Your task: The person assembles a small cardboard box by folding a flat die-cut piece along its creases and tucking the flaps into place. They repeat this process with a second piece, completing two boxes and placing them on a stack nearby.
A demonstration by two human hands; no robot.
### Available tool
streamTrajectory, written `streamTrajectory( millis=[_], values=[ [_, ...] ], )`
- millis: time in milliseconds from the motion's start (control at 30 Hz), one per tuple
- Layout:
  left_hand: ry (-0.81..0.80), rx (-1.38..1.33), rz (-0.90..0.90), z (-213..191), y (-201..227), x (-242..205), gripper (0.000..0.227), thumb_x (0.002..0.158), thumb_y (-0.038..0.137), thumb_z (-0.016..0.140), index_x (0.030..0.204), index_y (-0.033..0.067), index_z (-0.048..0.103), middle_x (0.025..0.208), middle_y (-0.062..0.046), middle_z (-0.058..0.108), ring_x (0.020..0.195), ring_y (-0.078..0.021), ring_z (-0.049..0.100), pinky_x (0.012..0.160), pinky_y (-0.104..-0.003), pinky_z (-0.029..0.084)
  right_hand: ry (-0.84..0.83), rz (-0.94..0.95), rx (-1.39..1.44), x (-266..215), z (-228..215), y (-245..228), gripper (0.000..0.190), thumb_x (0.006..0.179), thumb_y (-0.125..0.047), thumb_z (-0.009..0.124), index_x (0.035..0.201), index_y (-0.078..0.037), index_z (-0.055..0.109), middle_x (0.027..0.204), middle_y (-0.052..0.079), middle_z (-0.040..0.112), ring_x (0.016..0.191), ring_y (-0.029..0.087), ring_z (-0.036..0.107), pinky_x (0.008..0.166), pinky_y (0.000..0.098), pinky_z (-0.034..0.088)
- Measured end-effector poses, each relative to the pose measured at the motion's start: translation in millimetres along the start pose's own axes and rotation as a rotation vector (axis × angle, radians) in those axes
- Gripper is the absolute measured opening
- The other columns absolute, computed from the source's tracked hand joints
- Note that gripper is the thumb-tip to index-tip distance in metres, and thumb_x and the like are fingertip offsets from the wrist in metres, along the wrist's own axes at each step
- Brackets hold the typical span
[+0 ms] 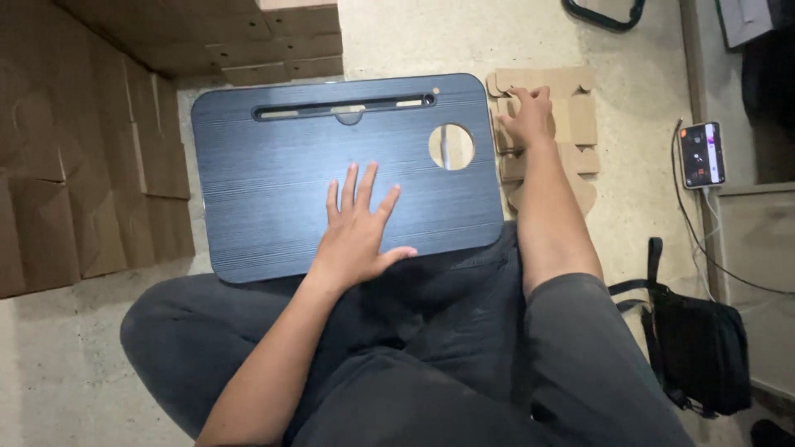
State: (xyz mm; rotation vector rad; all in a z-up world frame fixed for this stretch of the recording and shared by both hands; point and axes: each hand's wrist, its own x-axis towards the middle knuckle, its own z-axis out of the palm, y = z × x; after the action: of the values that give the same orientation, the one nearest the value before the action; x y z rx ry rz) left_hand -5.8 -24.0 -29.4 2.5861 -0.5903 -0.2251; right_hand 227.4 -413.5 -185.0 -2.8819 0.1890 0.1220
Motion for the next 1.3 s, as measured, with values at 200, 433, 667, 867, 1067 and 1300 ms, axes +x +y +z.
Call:
streamTrajectory(
  millis=[200, 433, 667, 867, 1067, 1300],
  values=[
    [0.027, -0.016, 0.022, -2, 0, 2, 0.100, 0.076, 0.063, 0.081, 0.150, 0.0047, 0.048, 0.161, -0.033, 0.021, 0.150, -0.0585, 0.011, 0.114, -0.076, 0.010, -0.068, 0.057, -0.063, -5, -1, -10, 0.061, 0.089, -0.031, 0.084, 0.144, -0.025, 0.061, 0.125, 0.013, 0.041, 0.121, 0.044, 0.053, 0.100, 0.0540, 0.053],
    [0.019, -0.016, 0.020, 1, -3, 1, 0.102, 0.075, 0.062, 0.082, 0.152, 0.0067, 0.045, 0.163, -0.031, 0.018, 0.151, -0.0574, 0.008, 0.115, -0.075, 0.009, -0.120, 0.071, -0.070, -2, -7, -15, 0.055, 0.091, -0.031, 0.081, 0.142, -0.023, 0.063, 0.126, 0.015, 0.039, 0.122, 0.047, 0.050, 0.102, 0.0553, 0.051],
    [0.015, -0.027, 0.023, 0, -3, 1, 0.097, 0.077, 0.056, 0.083, 0.152, 0.0063, 0.047, 0.164, -0.031, 0.018, 0.151, -0.0568, 0.005, 0.116, -0.074, 0.006, -0.261, 0.129, -0.042, 21, 6, 7, 0.050, 0.101, -0.028, 0.058, 0.151, -0.026, 0.054, 0.134, 0.020, 0.037, 0.125, 0.049, 0.048, 0.103, 0.0591, 0.047],
    [0.012, -0.027, 0.011, 1, -3, 1, 0.095, 0.077, 0.055, 0.083, 0.152, 0.0075, 0.047, 0.164, -0.030, 0.019, 0.152, -0.0554, 0.006, 0.117, -0.073, 0.005, -0.138, 0.141, -0.007, 21, -1, 5, 0.040, 0.102, -0.013, 0.047, 0.141, -0.007, 0.056, 0.123, 0.025, 0.055, 0.118, 0.046, 0.061, 0.095, 0.0563, 0.052],
    [0.008, -0.026, 0.006, -1, -2, 0, 0.095, 0.077, 0.053, 0.083, 0.152, 0.0082, 0.047, 0.164, -0.029, 0.019, 0.152, -0.0549, 0.006, 0.117, -0.072, 0.005, -0.007, 0.138, -0.028, 9, -10, -4, 0.024, 0.098, -0.011, 0.062, 0.115, 0.003, 0.071, 0.103, 0.027, 0.070, 0.097, 0.044, 0.072, 0.075, 0.0538, 0.060],
    [0.005, -0.024, -0.005, 0, -2, 1, 0.094, 0.077, 0.053, 0.084, 0.152, 0.0088, 0.048, 0.165, -0.029, 0.020, 0.153, -0.0543, 0.007, 0.118, -0.071, 0.005, 0.128, 0.195, 0.052, -3, -30, -12, 0.024, 0.094, -0.004, 0.072, 0.070, -0.005, 0.068, 0.063, 0.009, 0.058, 0.054, 0.018, 0.058, 0.053, 0.0351, 0.050]
  ],
)
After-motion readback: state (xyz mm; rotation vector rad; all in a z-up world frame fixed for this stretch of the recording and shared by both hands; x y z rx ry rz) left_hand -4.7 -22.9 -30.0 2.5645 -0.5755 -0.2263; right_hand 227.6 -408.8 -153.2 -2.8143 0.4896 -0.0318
